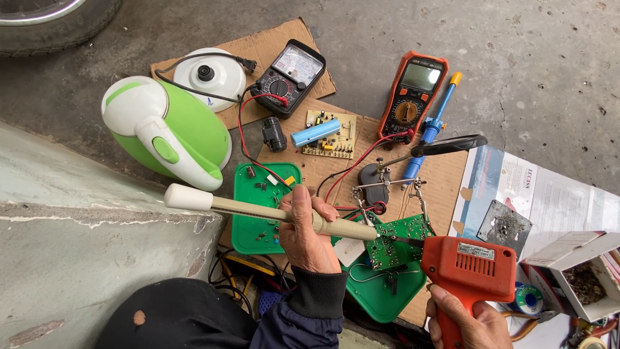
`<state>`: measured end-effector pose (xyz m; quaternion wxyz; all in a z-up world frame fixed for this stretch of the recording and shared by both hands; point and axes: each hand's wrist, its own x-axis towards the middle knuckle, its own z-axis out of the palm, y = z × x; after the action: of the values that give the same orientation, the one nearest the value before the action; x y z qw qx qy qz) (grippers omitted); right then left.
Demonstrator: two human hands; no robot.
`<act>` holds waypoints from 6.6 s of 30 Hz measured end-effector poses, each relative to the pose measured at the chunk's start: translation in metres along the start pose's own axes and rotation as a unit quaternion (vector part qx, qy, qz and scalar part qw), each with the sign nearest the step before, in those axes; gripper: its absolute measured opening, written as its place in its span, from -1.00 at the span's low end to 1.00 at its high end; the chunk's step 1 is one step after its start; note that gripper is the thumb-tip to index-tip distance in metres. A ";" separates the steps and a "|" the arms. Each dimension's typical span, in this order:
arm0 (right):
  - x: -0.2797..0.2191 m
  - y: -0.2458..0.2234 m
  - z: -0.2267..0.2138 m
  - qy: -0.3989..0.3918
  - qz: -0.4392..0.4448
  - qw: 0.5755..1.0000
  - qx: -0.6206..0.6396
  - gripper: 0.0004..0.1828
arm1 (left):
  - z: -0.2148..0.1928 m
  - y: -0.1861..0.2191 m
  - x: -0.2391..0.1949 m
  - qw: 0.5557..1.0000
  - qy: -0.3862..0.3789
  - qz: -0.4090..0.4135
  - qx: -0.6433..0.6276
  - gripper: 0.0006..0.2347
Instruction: The person uses a soldering iron and a desoldering pump to work on a green circuit board held in a clamp. They repeatedly heat solder joints and use the pump to remove molten solder, occasionally adjusting the board's position.
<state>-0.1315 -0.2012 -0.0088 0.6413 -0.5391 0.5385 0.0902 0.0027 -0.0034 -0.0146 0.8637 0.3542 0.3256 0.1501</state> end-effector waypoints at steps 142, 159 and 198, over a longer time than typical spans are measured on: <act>0.003 0.030 0.004 0.088 -0.052 0.995 0.021 -0.65 | 0.026 0.052 -0.007 0.992 -0.040 -0.009 0.117 -0.75; 0.000 0.029 0.011 0.102 -0.037 0.994 0.010 -0.72 | 0.018 0.034 -0.003 0.990 -0.024 0.001 0.142 -0.79; 0.010 0.015 0.000 0.041 0.030 0.998 0.033 -0.66 | 0.013 0.023 -0.001 0.993 0.019 0.028 0.116 -0.71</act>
<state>-0.1381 -0.2001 -0.0259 0.6331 -0.5047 0.5828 0.0700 0.0103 0.0061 0.0093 0.8058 0.4583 0.3470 0.1422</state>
